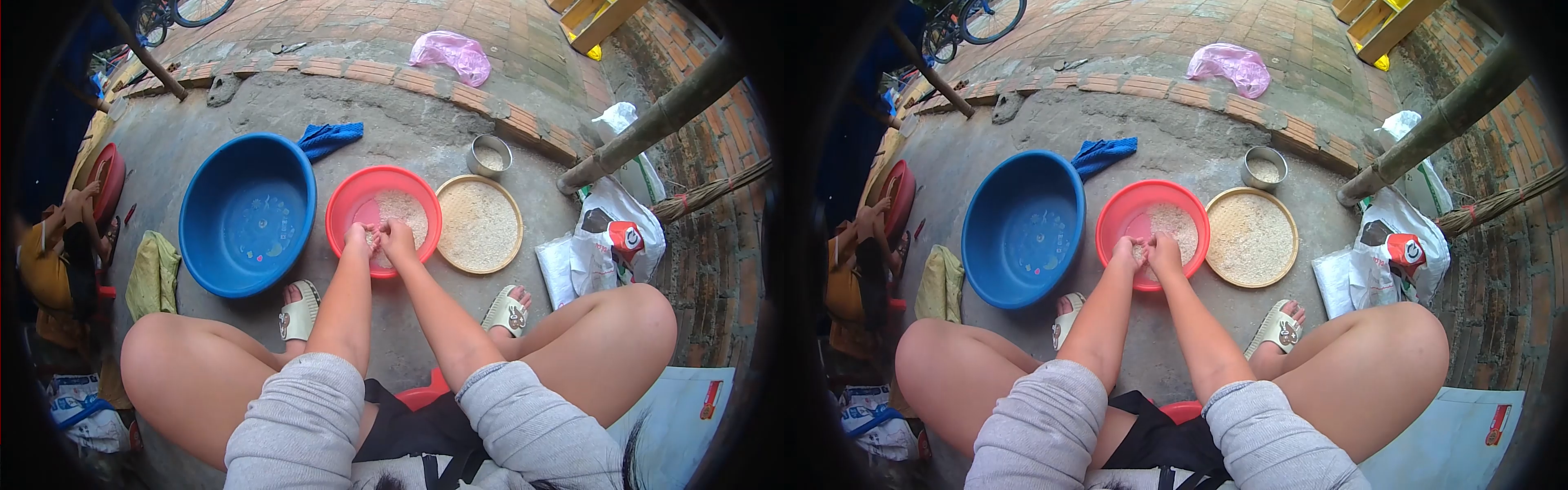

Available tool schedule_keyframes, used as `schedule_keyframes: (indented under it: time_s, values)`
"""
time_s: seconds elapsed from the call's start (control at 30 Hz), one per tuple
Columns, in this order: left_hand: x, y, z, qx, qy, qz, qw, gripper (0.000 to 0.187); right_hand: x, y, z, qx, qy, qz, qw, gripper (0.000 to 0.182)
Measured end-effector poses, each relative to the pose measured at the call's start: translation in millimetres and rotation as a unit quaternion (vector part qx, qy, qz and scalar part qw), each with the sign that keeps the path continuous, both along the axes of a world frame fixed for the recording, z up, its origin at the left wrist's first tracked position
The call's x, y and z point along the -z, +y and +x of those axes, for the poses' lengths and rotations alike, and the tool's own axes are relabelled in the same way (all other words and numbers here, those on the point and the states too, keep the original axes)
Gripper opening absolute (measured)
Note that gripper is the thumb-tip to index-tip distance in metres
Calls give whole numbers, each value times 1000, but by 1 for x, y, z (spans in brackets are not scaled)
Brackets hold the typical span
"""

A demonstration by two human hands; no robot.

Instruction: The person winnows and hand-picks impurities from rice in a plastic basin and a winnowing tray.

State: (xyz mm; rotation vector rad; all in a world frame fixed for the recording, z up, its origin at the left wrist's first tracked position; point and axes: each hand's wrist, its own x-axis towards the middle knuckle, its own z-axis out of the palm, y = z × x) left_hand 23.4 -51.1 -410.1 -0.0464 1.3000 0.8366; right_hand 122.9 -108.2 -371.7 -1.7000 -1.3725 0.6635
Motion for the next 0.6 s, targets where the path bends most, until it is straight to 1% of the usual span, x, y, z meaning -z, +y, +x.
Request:
schedule_keyframes:
  time_s: [0.03,0.07,0.1,0.13,0.17,0.2,0.23,0.27,0.3,0.33,0.4,0.43,0.47,0.5,0.53,0.6]
  values:
    - [24,5,2,-3,-19,26,999,19,-15,4,-8,0,0,-1,1000,7]
    - [39,7,3,-6,-39,51,998,20,-31,8,-14,-49,55,-52,996,9]
    - [23,3,4,-7,-39,49,998,20,-38,12,-17,-98,109,-102,984,11]
    - [-8,-5,4,-12,-58,53,997,21,-36,18,-15,-98,109,-104,984,11]
    - [-27,-10,4,-17,-76,56,995,22,-32,23,-13,-80,52,-58,994,11]
    - [-22,-8,2,-17,-75,54,996,22,-29,25,-13,-62,-5,-12,998,11]
    - [-14,-3,-2,-32,-83,36,995,22,-31,25,-12,-62,-3,-13,998,11]
    - [-7,0,-6,-46,-91,19,995,22,-33,24,-7,26,-112,39,993,10]
    - [-9,-1,-7,-45,-88,18,995,22,-33,22,-1,116,-218,89,965,9]
    - [-13,-2,-6,-36,-73,19,997,22,-16,19,7,117,-214,87,966,9]
    - [-16,-4,-8,-25,-54,20,998,22,18,9,23,36,-311,31,949,6]
    - [-13,-5,-10,-15,-58,22,998,22,23,8,31,36,-308,30,950,6]
    - [-9,-5,-13,-5,-62,25,998,21,28,7,37,11,-232,-45,972,6]
    - [-8,-6,-14,-4,-59,23,998,21,27,7,38,-15,-154,-120,981,5]
    - [-7,-6,-14,-6,-48,20,999,21,26,9,36,-15,-153,-122,981,5]
    - [-8,-8,-14,-8,-38,13,999,21,20,11,32,-75,-108,-201,971,9]
